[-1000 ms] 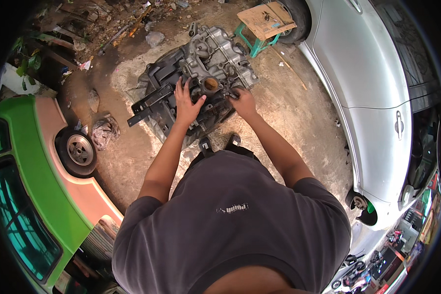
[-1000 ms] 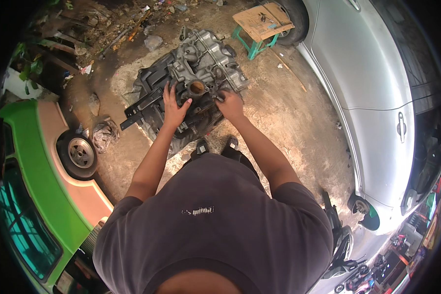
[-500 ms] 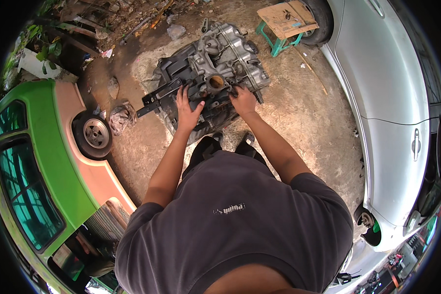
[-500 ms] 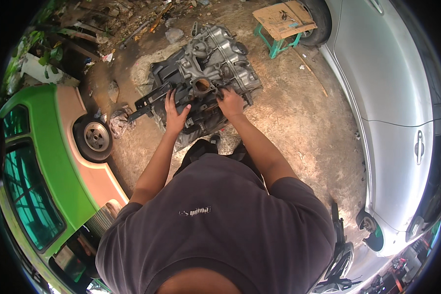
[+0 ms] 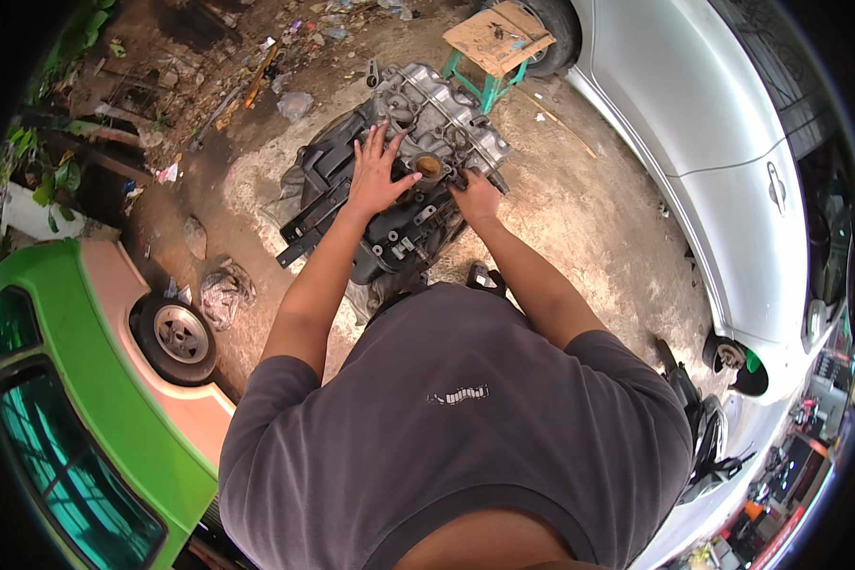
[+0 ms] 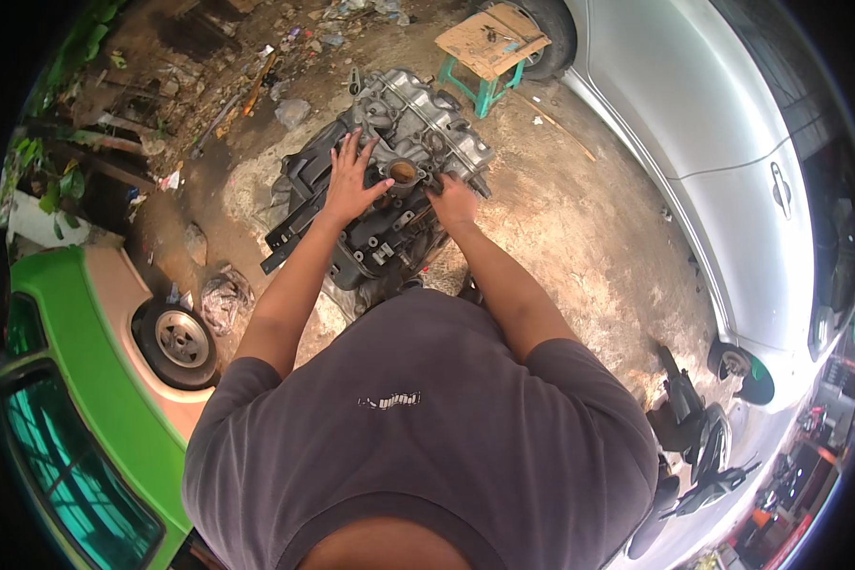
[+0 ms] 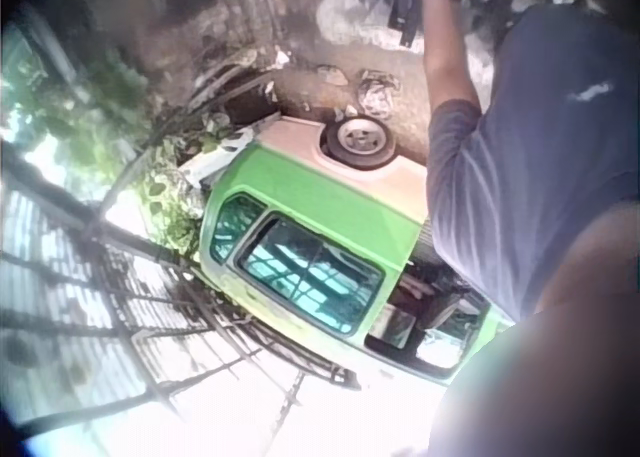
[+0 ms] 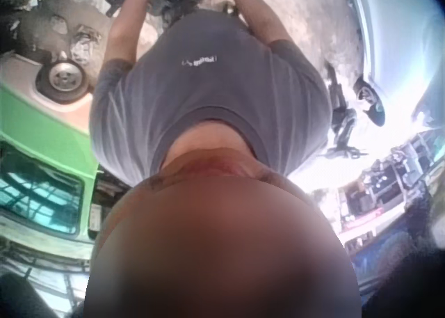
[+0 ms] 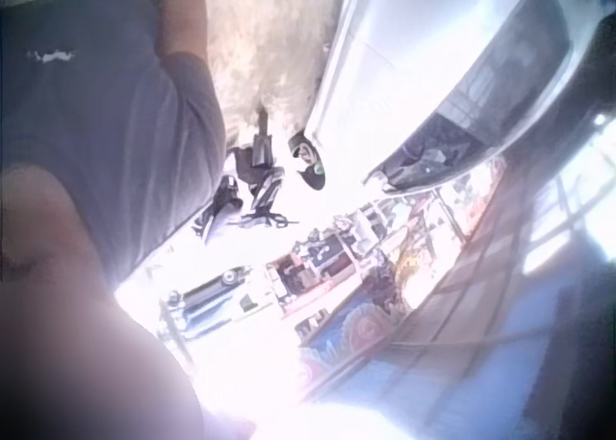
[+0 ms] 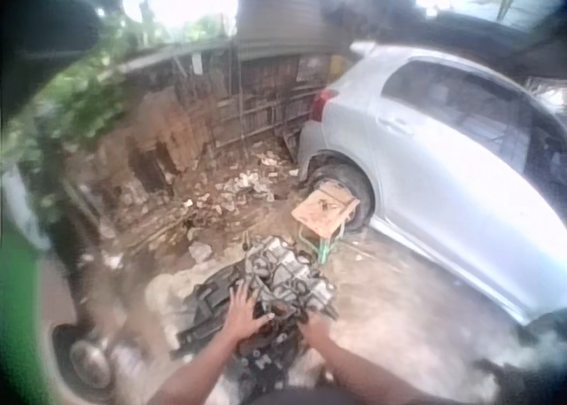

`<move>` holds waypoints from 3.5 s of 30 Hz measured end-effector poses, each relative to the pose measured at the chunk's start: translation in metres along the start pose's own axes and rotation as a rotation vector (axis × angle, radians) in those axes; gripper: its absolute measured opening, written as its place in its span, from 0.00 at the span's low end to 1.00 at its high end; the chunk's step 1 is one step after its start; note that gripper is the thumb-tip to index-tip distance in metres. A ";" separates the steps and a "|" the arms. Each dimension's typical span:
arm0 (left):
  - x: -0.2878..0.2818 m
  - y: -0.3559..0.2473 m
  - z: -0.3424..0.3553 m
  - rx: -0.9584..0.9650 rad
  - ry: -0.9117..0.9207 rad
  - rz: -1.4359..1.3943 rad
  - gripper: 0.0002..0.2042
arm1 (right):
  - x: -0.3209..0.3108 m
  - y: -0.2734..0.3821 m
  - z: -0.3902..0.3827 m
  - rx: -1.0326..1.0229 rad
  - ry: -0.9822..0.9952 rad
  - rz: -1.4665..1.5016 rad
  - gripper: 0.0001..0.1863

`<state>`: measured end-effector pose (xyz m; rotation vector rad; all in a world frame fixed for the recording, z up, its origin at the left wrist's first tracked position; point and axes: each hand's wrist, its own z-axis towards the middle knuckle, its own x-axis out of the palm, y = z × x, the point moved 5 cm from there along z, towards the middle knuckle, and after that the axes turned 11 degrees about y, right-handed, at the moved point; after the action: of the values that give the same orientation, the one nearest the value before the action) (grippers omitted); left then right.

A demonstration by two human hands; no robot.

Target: The person uses a wrench to loosen and remove bolts from a car engine block resting on the ground. They repeatedly reach for bolts, turn them, and place them on a nearby cardboard sheet, then continue working on different sections of the engine.

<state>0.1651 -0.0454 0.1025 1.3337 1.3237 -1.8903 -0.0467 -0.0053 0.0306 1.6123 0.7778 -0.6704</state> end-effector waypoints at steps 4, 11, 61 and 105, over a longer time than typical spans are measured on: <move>0.011 0.011 0.003 0.046 0.068 0.050 0.47 | 0.005 -0.003 -0.005 0.041 -0.020 -0.039 0.24; 0.019 0.024 0.005 0.098 0.110 0.144 0.47 | 0.008 -0.002 -0.009 0.127 -0.154 -0.026 0.22; 0.056 0.057 -0.047 -0.093 0.248 -0.118 0.56 | 0.018 -0.013 -0.007 -0.023 -0.212 0.177 0.20; 0.049 0.059 -0.047 -0.098 0.292 -0.123 0.56 | 0.018 -0.016 -0.006 -0.203 -0.220 0.158 0.20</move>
<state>0.2124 -0.0215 0.0295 1.5526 1.6533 -1.7296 -0.0480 0.0050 0.0082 1.3729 0.5336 -0.6220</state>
